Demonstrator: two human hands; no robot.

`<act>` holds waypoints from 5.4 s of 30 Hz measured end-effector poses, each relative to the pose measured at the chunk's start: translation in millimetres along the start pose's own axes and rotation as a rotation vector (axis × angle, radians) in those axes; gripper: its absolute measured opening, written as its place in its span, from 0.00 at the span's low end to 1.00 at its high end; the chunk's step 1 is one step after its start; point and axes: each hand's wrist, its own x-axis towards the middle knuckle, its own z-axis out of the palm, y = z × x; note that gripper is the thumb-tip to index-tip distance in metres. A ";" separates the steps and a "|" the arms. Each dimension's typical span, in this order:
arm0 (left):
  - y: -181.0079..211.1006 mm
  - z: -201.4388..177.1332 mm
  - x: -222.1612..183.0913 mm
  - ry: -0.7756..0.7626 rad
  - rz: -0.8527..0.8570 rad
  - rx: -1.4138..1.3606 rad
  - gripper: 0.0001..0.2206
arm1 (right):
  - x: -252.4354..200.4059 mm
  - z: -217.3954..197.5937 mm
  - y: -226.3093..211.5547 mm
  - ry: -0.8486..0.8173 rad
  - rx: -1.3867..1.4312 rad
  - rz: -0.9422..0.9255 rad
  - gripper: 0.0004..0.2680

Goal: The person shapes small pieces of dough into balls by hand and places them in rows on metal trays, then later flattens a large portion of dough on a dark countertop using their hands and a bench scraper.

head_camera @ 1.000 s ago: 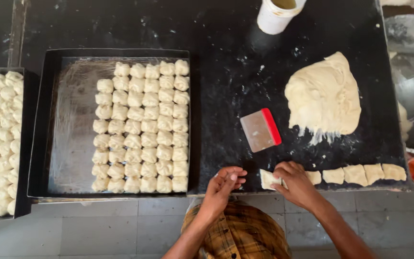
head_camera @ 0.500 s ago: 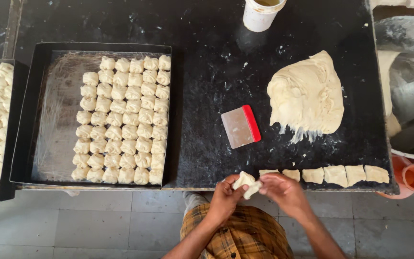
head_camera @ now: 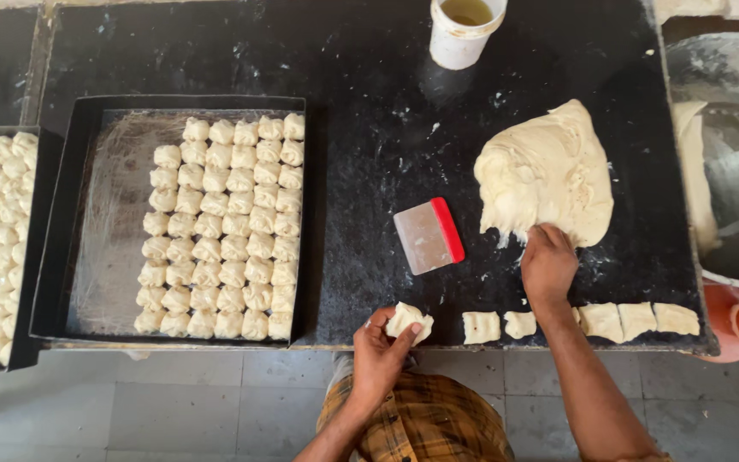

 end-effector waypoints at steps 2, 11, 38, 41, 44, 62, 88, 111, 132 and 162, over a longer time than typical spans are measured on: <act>1.0 -7.6 4.2 -0.001 -0.018 -0.030 0.09 | -9.1 2.7 2.1 -0.045 -0.041 -0.003 0.03; 15.6 -34.3 34.5 -0.105 0.060 -0.059 0.08 | -22.9 -16.8 -3.1 -0.300 -0.071 0.085 0.06; 99.5 -108.7 57.1 -0.330 -0.037 0.002 0.11 | 13.3 -43.6 -266.8 -0.352 0.487 -0.411 0.09; 103.9 -99.1 60.2 -0.240 -0.376 -0.331 0.13 | 2.2 -54.8 -268.4 -0.253 0.460 -0.429 0.15; 110.4 -89.7 50.4 -0.288 -0.417 -0.332 0.12 | 1.5 -63.6 -262.8 -0.138 0.537 -0.397 0.10; 138.8 -43.8 -6.8 -0.183 0.107 0.509 0.19 | 3.3 -64.3 -203.8 -0.717 0.960 0.224 0.09; 104.6 -110.6 3.5 -0.125 0.084 0.116 0.19 | 19.7 -31.2 -276.4 -1.181 2.149 0.985 0.31; 89.4 -289.7 8.2 0.241 0.095 -0.370 0.22 | 246.3 330.7 -523.6 -0.814 0.618 -0.311 0.10; 71.8 -95.4 43.1 -0.371 -0.143 -0.129 0.16 | -13.7 -62.4 -9.8 -0.678 0.307 0.202 0.09; -32.6 12.2 10.9 -0.156 -0.370 -0.194 0.12 | 24.9 6.3 -56.4 -0.149 0.156 -0.037 0.09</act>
